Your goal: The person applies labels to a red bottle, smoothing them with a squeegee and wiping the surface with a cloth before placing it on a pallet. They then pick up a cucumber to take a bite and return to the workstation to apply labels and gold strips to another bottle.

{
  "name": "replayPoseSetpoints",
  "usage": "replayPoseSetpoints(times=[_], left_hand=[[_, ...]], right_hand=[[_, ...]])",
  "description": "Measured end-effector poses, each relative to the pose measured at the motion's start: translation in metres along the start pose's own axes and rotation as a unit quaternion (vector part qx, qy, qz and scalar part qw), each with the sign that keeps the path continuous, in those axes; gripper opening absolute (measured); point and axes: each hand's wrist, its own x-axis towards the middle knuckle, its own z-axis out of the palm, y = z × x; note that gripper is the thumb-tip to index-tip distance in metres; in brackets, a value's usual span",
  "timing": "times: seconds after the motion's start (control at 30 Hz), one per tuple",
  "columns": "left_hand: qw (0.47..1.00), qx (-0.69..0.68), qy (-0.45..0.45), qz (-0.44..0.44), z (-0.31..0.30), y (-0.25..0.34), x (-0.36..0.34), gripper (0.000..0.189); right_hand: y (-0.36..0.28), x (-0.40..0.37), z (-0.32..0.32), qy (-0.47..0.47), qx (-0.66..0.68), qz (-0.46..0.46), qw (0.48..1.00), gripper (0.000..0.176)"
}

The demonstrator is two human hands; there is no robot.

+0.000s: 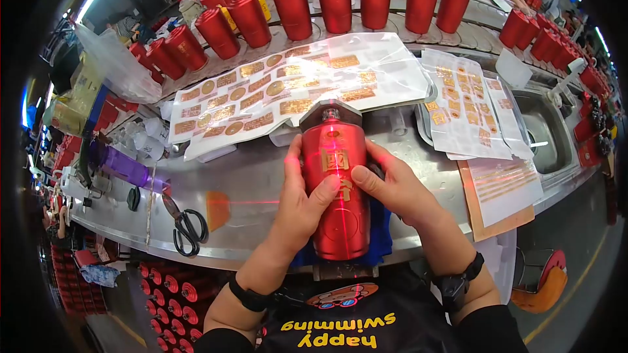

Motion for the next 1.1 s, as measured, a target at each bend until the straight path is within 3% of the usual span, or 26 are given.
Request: replayPoseSetpoints(times=[0.1, 0.2, 0.4, 0.6, 1.1], left_hand=[[0.999, 0.030, 0.015, 0.006, -0.004, -0.005, 0.001, 0.089], [0.998, -0.053, 0.032, -0.028, -0.003, 0.003, 0.010, 0.087], [0.998, 0.051, 0.032, -0.025, -0.008, -0.005, 0.020, 0.086], [0.998, 0.053, 0.028, -0.029, -0.007, -0.002, 0.022, 0.087], [0.998, -0.017, 0.035, -0.054, -0.008, 0.003, 0.032, 0.074]], right_hand=[[0.001, 0.001, 0.000, 0.001, 0.010, 0.003, 1.000, 0.077], [-0.004, 0.001, 0.002, 0.005, 0.022, 0.019, 1.000, 0.078], [0.010, 0.006, 0.001, 0.027, -0.028, -0.018, 0.999, 0.079], [-0.001, 0.008, 0.007, 0.023, -0.027, -0.016, 0.999, 0.076], [0.003, 0.010, 0.010, 0.038, -0.008, 0.001, 0.999, 0.071]])
